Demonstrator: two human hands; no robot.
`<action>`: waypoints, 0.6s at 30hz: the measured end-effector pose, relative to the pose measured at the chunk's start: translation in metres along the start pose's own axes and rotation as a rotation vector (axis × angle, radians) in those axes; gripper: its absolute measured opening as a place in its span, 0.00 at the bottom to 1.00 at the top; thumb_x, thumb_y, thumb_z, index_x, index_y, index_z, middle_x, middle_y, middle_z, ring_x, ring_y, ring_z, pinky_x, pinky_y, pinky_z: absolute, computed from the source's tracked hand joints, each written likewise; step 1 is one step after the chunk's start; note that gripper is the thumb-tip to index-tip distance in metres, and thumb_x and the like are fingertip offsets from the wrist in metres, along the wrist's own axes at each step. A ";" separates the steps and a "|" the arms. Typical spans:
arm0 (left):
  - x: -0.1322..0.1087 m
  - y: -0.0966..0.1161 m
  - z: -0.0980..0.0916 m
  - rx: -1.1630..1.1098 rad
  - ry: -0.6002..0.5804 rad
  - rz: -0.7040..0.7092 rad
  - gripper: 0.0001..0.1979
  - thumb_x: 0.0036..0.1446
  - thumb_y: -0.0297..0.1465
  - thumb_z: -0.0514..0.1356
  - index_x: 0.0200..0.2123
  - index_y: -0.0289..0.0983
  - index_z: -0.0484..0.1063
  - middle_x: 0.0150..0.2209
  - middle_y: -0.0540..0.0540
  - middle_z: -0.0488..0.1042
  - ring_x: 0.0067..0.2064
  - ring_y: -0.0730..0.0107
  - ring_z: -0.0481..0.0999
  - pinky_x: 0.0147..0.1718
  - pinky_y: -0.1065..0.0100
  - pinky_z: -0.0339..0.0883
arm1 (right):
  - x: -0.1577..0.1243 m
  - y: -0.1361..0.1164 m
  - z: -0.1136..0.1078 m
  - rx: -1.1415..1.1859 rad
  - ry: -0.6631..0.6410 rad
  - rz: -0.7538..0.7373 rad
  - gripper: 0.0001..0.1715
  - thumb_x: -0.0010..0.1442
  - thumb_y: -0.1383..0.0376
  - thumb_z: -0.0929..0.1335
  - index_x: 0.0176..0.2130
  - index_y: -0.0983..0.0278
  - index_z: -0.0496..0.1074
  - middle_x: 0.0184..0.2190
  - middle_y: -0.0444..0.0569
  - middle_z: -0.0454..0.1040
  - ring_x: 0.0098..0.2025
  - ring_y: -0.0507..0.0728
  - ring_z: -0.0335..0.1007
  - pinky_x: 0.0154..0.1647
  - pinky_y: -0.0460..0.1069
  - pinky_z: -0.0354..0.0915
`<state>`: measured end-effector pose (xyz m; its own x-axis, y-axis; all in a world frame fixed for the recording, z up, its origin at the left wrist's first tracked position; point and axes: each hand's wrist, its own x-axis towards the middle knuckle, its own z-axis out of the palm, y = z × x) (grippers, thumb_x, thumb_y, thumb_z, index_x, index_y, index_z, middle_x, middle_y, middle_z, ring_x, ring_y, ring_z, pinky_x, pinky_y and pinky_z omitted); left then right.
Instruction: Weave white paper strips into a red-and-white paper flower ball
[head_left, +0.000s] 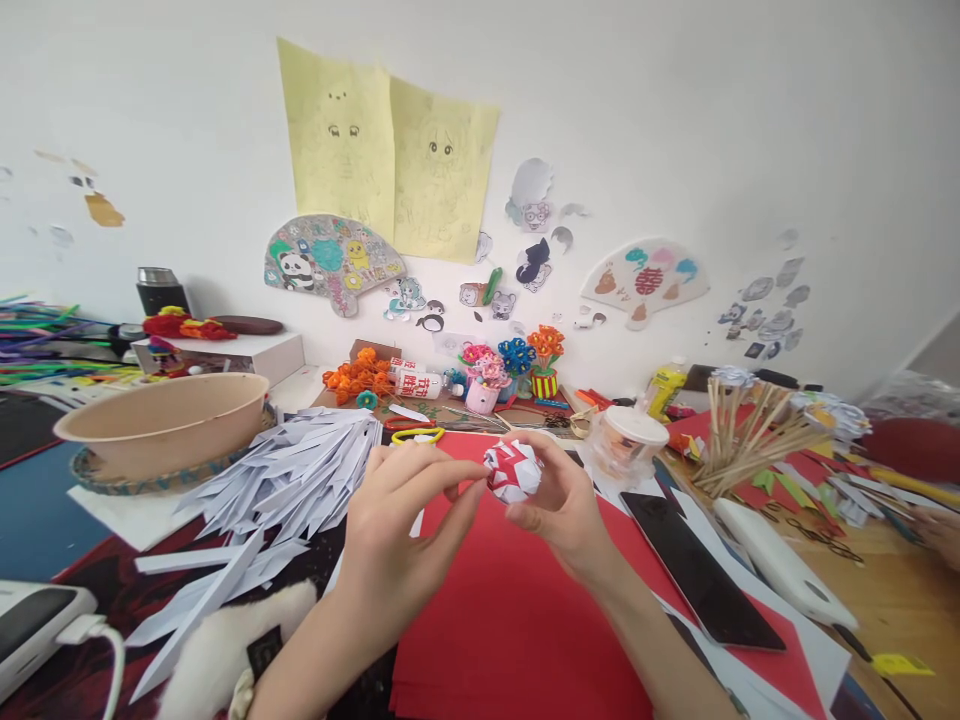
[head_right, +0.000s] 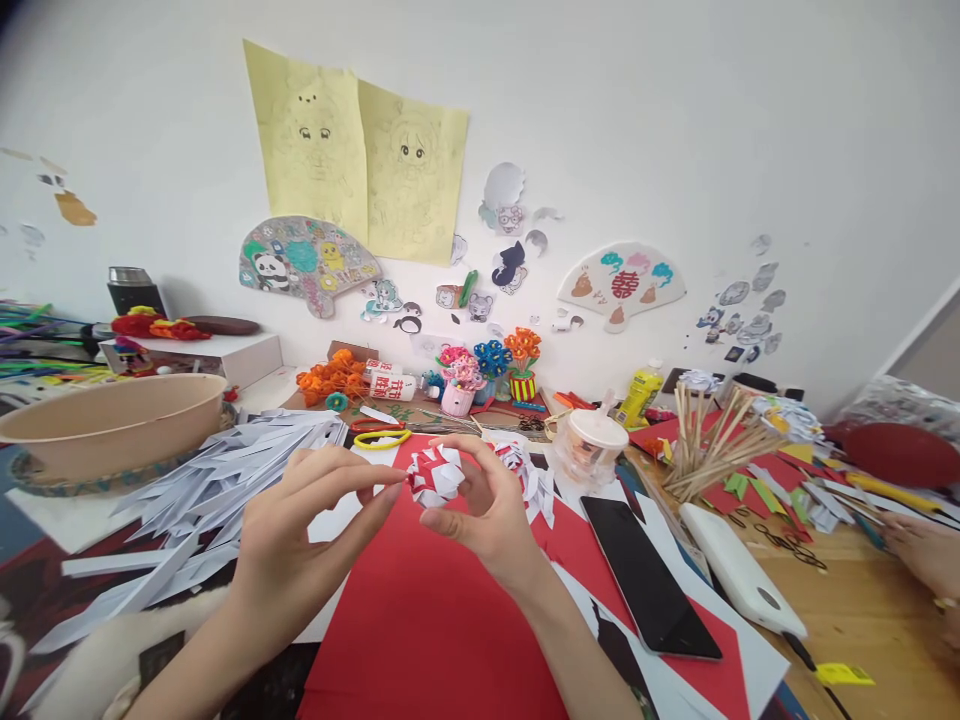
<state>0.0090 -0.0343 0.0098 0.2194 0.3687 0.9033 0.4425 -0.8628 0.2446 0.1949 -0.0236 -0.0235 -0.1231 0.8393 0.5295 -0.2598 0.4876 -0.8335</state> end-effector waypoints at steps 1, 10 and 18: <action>0.001 0.000 0.000 0.008 -0.003 -0.007 0.07 0.62 0.23 0.60 0.38 0.40 0.75 0.28 0.54 0.75 0.30 0.73 0.73 0.32 0.64 0.56 | 0.000 0.000 0.000 -0.010 -0.001 0.001 0.31 0.46 0.58 0.82 0.49 0.54 0.73 0.40 0.46 0.76 0.40 0.57 0.74 0.39 0.50 0.72; 0.001 -0.001 0.000 0.033 -0.059 -0.014 0.06 0.62 0.24 0.60 0.35 0.40 0.73 0.28 0.54 0.75 0.30 0.72 0.74 0.32 0.64 0.56 | 0.000 0.000 0.001 -0.088 -0.035 -0.011 0.31 0.46 0.56 0.81 0.48 0.54 0.73 0.40 0.47 0.75 0.40 0.58 0.74 0.42 0.52 0.72; -0.001 -0.005 0.001 0.041 -0.092 -0.020 0.06 0.61 0.23 0.61 0.35 0.40 0.72 0.28 0.55 0.74 0.30 0.73 0.73 0.33 0.64 0.54 | 0.001 -0.001 0.000 -0.112 -0.036 -0.043 0.31 0.47 0.56 0.81 0.49 0.54 0.73 0.45 0.48 0.73 0.44 0.59 0.74 0.44 0.52 0.72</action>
<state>0.0073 -0.0300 0.0079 0.2888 0.4174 0.8616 0.4820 -0.8410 0.2458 0.1951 -0.0234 -0.0224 -0.1490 0.8089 0.5688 -0.1569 0.5486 -0.8212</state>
